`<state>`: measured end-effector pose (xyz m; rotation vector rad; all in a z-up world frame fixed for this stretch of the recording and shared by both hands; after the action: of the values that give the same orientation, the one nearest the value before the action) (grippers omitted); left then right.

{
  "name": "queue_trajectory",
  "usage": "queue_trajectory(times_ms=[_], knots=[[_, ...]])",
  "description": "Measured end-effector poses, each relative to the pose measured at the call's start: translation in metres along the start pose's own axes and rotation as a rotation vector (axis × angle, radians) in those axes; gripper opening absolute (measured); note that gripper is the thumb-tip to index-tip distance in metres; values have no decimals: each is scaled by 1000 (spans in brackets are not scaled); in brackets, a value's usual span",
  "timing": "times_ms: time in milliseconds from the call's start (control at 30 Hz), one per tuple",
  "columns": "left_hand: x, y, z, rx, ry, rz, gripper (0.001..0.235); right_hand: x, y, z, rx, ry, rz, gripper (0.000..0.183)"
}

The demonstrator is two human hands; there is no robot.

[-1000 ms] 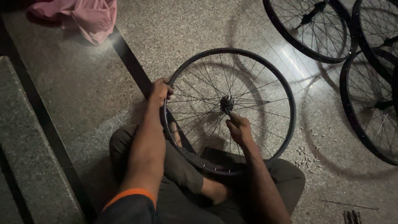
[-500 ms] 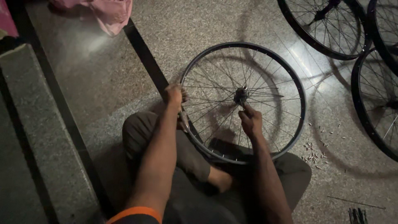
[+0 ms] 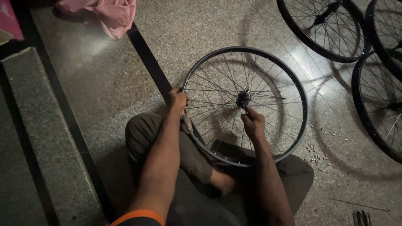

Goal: The person sits on the floor and laces a bicycle wheel by inserting spokes into the hub and rim. They repeatedly insert a spoke, thread it through the rim, and secure it with a nipple. Several other bicycle wheels are visible nearby.

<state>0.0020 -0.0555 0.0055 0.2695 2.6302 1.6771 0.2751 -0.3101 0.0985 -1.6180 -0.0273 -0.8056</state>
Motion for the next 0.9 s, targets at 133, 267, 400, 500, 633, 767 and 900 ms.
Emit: queue_trajectory(times_ms=[133,267,400,500,633,767,900], knots=[[-2,-7,17,8,-103,-225,13,1,-4,0,10,-15,-15,41],[0,-4,12,84,-50,-409,29,1,-1,0,-29,-6,98,40],[-1,12,-2,3,-64,-249,33,3,0,0,46,6,46,36],[0,19,-6,3,-96,-132,29,4,-2,0,96,15,-10,38],[1,14,-1,-7,-145,-62,22,4,2,-2,-3,-4,72,42],[0,1,3,30,-140,-500,9,5,0,-4,-38,-2,59,45],[6,-11,-25,105,53,-452,19,6,3,-2,-76,-11,117,44]])
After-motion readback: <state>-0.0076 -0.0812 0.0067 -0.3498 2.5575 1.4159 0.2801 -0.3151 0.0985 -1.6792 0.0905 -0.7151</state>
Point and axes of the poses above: each hand's wrist, its own z-axis towards the middle knuckle, its own x-axis out of the back of the hand, y = z × x, the point moved 5 cm from there along z, towards the middle knuckle, and after that the axes turned 5 degrees about -y, right-handed, at the moved point
